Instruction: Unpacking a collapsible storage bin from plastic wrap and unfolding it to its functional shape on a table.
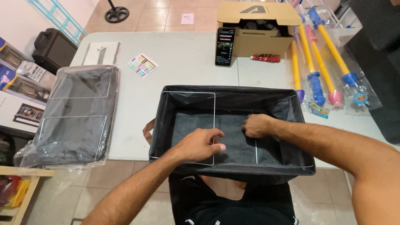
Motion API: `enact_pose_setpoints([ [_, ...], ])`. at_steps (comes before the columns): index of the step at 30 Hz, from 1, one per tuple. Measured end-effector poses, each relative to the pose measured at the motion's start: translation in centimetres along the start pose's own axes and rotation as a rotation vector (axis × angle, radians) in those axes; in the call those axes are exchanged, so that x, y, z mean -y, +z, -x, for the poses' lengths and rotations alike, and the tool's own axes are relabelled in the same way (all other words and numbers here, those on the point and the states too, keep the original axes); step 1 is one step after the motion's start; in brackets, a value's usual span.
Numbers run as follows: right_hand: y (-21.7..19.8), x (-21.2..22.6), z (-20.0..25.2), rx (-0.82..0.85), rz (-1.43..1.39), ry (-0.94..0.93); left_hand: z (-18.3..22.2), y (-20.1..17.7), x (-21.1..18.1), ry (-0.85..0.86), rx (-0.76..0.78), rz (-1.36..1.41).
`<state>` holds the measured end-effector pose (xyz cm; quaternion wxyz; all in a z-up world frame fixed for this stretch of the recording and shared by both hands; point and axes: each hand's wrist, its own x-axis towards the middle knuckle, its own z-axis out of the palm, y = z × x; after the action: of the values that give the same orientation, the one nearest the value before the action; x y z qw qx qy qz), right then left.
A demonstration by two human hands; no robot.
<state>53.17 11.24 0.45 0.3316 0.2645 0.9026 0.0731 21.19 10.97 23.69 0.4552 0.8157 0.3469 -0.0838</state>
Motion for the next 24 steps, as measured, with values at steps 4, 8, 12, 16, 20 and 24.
enact_pose_setpoints([
  [4,-3.8,-0.2,1.0,0.031,-0.009,-0.01,1.2,-0.1,-0.1,0.029,-0.018,0.054],
  [8,-8.3,-0.8,2.7,0.118,-0.133,-0.055,1.8,-0.1,0.1,0.032,-0.017,0.096],
  [12,-9.7,-0.6,3.9,0.106,-0.137,-0.072,1.3,0.2,0.9,0.062,-0.011,0.105],
  [16,-7.1,-1.0,3.2,0.054,-0.109,-0.119,1.1,0.2,0.6,0.067,-0.015,0.089],
  [20,-4.9,-1.8,2.4,-0.258,-0.045,-0.224,0.7,0.4,0.4,0.088,-0.018,0.088],
  [24,-8.2,-3.0,1.2,-0.614,0.064,-0.202,0.3,0.5,0.9,0.112,-0.02,0.041],
])
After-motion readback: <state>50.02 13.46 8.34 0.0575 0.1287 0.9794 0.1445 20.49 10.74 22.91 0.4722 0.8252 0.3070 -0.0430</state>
